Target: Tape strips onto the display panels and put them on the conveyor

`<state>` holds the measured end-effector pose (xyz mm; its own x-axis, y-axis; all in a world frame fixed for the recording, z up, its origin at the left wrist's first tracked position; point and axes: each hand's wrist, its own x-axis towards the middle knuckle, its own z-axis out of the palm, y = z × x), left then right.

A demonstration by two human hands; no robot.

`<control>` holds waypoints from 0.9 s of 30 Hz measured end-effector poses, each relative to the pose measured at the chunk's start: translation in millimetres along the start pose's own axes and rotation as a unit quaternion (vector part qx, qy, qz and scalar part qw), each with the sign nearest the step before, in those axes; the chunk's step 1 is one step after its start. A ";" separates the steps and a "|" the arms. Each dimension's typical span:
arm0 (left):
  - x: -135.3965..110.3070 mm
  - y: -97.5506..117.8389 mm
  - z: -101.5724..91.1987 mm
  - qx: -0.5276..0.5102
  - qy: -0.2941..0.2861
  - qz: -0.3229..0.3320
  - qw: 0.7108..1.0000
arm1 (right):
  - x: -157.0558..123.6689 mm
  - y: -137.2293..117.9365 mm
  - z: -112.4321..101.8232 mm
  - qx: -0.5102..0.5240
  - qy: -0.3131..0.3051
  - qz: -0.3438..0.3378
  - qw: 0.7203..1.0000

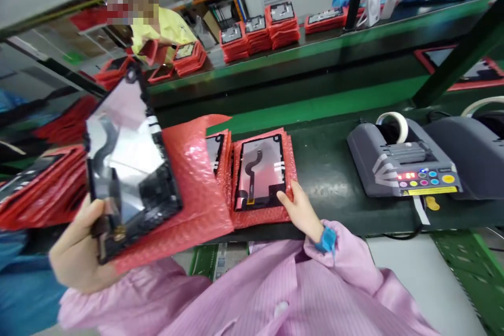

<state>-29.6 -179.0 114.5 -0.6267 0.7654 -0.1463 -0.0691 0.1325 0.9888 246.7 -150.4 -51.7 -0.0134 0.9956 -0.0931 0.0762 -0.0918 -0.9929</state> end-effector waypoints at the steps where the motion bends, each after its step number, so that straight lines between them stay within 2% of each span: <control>1: -8.0 -2.8 16.3 -0.002 -0.019 0.005 1.000 | -3.0 -6.4 -5.8 -0.049 0.032 -0.016 0.998; 2: -14.9 -8.0 32.2 -0.006 -0.051 0.008 0.999 | -6.6 -13.3 -13.6 -0.069 0.067 -0.024 0.995; 4: -27.0 -26.4 65.2 -0.015 -0.151 0.008 0.988 | -14.9 -25.9 -35.6 -0.035 0.132 -0.012 0.991; 6: -38.9 -54.8 101.5 -0.017 -0.267 0.010 0.963 | -24.4 -33.2 -63.0 0.052 0.156 0.027 0.986; 7: -45.2 -71.5 120.1 -0.011 -0.302 0.023 0.953 | -29.1 -33.7 -76.8 0.095 0.155 0.048 0.982; 9: -57.1 -106.0 154.3 0.023 -0.361 0.028 0.932 | -37.4 -28.3 -100.8 0.160 0.152 0.078 0.972; 12: -67.9 -149.9 187.9 0.119 -0.387 0.009 0.914 | -43.2 -9.5 -121.3 0.212 0.127 0.132 0.960; 15: -67.7 -176.3 196.6 0.211 -0.389 0.017 0.897 | -38.3 10.6 -126.0 0.231 0.114 0.169 0.951; 19: -64.7 -188.4 191.9 0.286 -0.420 0.072 0.858 | -21.5 29.3 -125.2 0.244 0.138 0.181 0.943; 23: -74.5 -190.7 191.5 0.348 -0.430 0.142 0.821 | -8.8 43.8 -122.9 0.179 0.197 0.117 0.957; 27: -92.6 -190.7 194.3 0.428 -0.453 0.242 0.743 | -5.3 56.2 -118.6 0.076 0.247 0.055 0.964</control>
<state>192.4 -152.7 -66.4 0.3897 0.9126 -0.1238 0.7574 -0.2411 0.6068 369.3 -158.4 -98.2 0.4661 0.8644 -0.1886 -0.0981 -0.1614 -0.9820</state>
